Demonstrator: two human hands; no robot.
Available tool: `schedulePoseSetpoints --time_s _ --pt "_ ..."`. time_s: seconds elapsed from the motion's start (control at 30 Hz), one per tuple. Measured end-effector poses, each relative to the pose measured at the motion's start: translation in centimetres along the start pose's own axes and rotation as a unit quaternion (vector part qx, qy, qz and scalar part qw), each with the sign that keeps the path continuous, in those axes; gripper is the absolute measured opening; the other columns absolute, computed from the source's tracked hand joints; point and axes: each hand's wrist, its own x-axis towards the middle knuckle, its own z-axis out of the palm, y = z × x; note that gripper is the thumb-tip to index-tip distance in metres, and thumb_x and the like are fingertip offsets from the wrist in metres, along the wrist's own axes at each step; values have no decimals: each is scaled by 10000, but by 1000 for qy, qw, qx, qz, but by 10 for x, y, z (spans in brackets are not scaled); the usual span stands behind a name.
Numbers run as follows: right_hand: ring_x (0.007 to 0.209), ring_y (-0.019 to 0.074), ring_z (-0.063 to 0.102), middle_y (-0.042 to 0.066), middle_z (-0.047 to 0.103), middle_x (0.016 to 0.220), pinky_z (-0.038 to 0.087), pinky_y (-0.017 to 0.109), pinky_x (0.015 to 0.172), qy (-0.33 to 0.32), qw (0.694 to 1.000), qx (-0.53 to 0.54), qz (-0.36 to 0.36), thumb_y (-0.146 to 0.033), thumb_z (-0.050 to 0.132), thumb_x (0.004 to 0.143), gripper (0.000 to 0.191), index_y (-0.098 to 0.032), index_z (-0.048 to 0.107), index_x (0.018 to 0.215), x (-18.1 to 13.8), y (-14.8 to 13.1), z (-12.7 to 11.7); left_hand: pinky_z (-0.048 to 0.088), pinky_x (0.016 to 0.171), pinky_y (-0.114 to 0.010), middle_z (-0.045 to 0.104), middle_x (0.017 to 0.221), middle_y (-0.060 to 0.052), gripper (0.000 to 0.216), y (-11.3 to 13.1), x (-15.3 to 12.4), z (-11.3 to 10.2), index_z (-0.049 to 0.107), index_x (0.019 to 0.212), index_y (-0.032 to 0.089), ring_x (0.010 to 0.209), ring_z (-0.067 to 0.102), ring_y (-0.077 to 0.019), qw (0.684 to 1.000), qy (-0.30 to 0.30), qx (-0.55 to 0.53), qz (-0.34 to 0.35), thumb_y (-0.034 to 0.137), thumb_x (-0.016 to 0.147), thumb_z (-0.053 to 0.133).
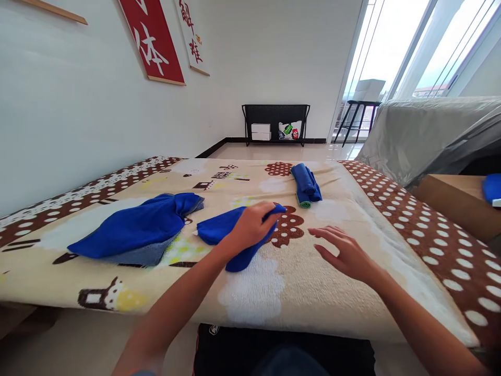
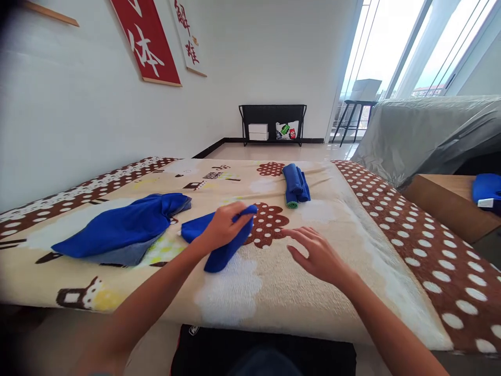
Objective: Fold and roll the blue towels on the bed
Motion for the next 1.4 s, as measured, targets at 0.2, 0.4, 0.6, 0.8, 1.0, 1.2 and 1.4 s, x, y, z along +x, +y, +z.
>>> schedulePoseSetpoints --time_s 0.2,0.4,0.6,0.8,1.0,1.2,1.4 --pt "917 152 619 72 635 1059 563 311 812 98 989 115 -6 -254 610 939 297 -227 552 1230 26 -43 11 476 858 -332 617 989 -66 309 50 -3 20 633 710 166 953 585 -173 991 -19 -105 82 316 968 552" --pt "852 126 616 44 648 1005 557 273 763 125 977 171 -5 -209 600 918 185 -226 602 1103 33 -51 11 458 999 -348 636 1185 -72 296 55 -10 5 634 743 171 1118 599 -182 979 -54 -180 79 309 988 542" --pt "740 102 595 25 677 941 520 247 686 148 965 214 40 -260 616 905 232 -218 612 1132 35 -54 14 466 985 -364 599 1133 -79 309 59 -15 1 657 769 176 1095 578 -200 987 -47 -144 48 383 975 557" --pt "729 101 568 18 668 898 472 240 648 152 950 266 55 -290 606 920 193 -214 637 1095 35 -53 15 463 952 -356 581 1068 -68 336 63 -17 -1 662 756 174 1044 564 -193 988 -62 -132 53 394 982 545" --pt "745 105 546 19 638 888 456 244 658 141 948 282 52 -319 638 912 167 -203 632 1033 35 -53 13 462 931 -362 553 1029 -65 373 59 -19 1 632 733 171 1022 533 -194 989 -76 -108 60 435 980 541" --pt "817 121 542 41 593 953 474 264 709 102 943 317 28 -328 614 931 129 -204 620 966 39 -55 13 450 930 -353 537 1028 -62 392 57 -26 -2 620 725 172 1017 515 -187 989 -94 -97 64 446 989 528" --pt "849 145 528 39 550 914 484 281 715 91 911 400 49 -444 672 857 282 -199 543 802 43 -59 11 458 872 -339 524 963 -46 398 59 -32 -15 616 723 173 935 516 -175 988 -106 -107 45 478 969 546"
